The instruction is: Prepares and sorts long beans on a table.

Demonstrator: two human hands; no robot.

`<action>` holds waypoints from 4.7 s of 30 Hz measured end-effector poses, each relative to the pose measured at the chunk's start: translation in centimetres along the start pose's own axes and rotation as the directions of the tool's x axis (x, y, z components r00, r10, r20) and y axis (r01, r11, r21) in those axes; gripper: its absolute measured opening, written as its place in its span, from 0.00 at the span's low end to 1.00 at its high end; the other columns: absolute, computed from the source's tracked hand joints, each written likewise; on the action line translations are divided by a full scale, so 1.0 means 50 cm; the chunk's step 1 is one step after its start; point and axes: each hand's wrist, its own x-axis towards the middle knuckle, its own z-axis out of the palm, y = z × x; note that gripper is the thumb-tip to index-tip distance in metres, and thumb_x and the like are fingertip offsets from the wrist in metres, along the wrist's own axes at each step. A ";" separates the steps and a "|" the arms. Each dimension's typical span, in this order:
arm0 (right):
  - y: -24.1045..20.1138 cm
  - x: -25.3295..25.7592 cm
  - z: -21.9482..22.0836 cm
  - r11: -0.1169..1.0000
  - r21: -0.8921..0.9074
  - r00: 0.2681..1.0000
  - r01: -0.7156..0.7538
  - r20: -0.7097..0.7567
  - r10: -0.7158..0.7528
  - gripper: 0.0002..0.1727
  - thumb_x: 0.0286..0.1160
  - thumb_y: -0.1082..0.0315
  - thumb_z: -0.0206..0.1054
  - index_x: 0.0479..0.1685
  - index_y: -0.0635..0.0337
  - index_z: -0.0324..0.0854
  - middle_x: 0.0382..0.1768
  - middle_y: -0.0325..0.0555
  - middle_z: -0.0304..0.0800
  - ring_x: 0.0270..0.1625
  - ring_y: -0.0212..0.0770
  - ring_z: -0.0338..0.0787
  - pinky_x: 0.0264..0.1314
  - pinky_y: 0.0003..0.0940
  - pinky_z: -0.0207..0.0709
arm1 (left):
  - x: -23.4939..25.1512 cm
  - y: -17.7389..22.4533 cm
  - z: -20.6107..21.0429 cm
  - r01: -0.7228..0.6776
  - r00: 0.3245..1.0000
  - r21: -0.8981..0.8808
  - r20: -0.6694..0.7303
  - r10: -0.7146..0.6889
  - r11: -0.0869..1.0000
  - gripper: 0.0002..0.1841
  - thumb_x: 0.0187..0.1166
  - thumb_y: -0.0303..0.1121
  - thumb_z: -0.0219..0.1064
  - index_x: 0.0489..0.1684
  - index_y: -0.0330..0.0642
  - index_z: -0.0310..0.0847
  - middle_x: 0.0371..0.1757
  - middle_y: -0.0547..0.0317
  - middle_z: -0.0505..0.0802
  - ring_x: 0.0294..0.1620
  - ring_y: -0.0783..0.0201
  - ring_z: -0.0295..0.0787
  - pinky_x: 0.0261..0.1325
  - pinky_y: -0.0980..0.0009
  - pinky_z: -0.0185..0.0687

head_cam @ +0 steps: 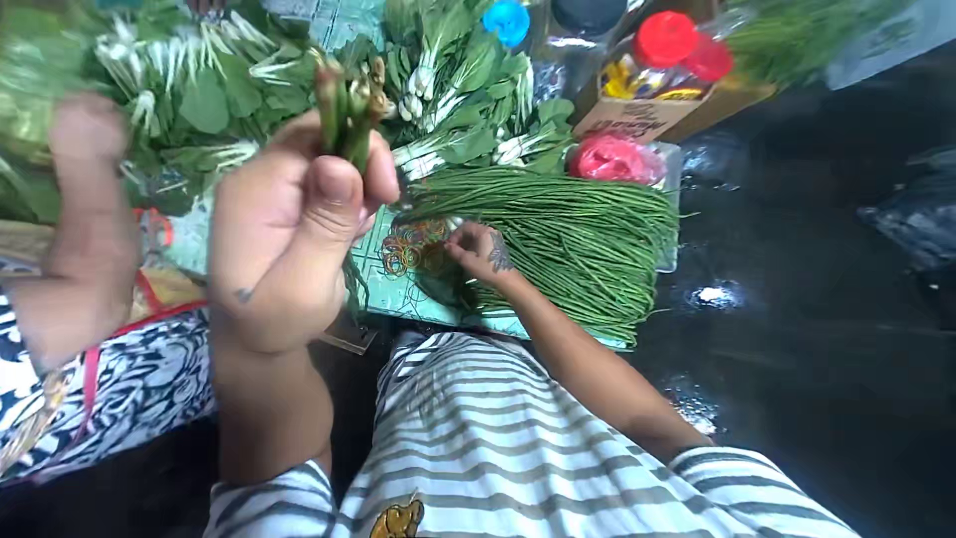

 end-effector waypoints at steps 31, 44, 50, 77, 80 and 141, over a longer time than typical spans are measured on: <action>0.026 -0.254 -0.466 0.974 -0.053 0.940 0.222 -0.255 -0.228 0.40 0.43 0.58 0.89 0.58 0.54 0.69 0.42 0.36 0.90 0.44 0.31 0.92 0.47 0.36 0.90 | 0.090 -0.283 0.534 0.491 0.467 0.009 0.842 -0.271 0.871 0.15 0.93 0.35 0.47 0.42 0.42 0.79 0.24 0.67 0.80 0.20 0.75 0.71 0.25 0.79 0.69; 0.127 -0.321 -0.366 0.748 0.368 0.758 0.553 -0.595 -0.267 0.09 0.70 0.65 0.79 0.31 0.56 0.84 0.30 0.40 0.93 0.43 0.39 0.95 0.83 0.61 0.73 | -0.006 -0.279 0.594 0.703 0.702 -0.398 0.516 -0.490 0.589 0.16 0.93 0.31 0.41 0.47 0.40 0.77 0.29 0.64 0.81 0.30 0.70 0.79 0.41 0.71 0.82; 0.141 -0.300 -0.299 -0.076 0.844 0.846 0.531 -0.532 0.003 0.12 0.81 0.55 0.70 0.58 0.42 0.82 0.58 0.46 0.92 0.67 0.48 0.88 0.79 0.53 0.74 | -0.024 -0.300 0.611 0.557 0.831 -0.508 0.343 -0.439 0.657 0.12 0.92 0.31 0.45 0.54 0.41 0.76 0.33 0.61 0.82 0.34 0.67 0.81 0.46 0.67 0.83; 0.036 -0.263 -0.443 0.856 0.314 0.860 0.411 -0.444 -0.251 0.43 0.46 0.75 0.84 0.73 0.60 0.74 0.36 0.38 0.92 0.41 0.36 0.92 0.49 0.34 0.90 | 0.012 -0.259 0.531 0.043 0.831 0.244 0.530 -0.171 0.969 0.14 0.90 0.35 0.56 0.54 0.42 0.88 0.42 0.62 0.87 0.41 0.71 0.85 0.45 0.71 0.86; 0.051 -0.276 -0.445 0.800 0.385 0.842 0.461 -0.474 -0.257 0.35 0.53 0.74 0.74 0.70 0.62 0.73 0.47 0.45 0.85 0.45 0.37 0.86 0.50 0.35 0.86 | 0.012 -0.251 0.527 0.055 0.838 0.317 0.501 -0.216 0.947 0.16 0.91 0.37 0.54 0.63 0.43 0.85 0.44 0.61 0.88 0.39 0.71 0.85 0.43 0.71 0.85; 0.048 -0.196 -0.301 0.006 0.840 0.837 0.543 -0.541 0.087 0.30 0.82 0.77 0.62 0.80 0.40 0.66 0.52 0.51 0.91 0.33 0.42 0.92 0.25 0.32 0.86 | -0.034 -0.277 0.574 0.526 0.818 -0.774 0.345 -0.460 0.353 0.11 0.90 0.30 0.56 0.62 0.55 0.77 0.43 0.60 0.82 0.37 0.66 0.81 0.44 0.68 0.82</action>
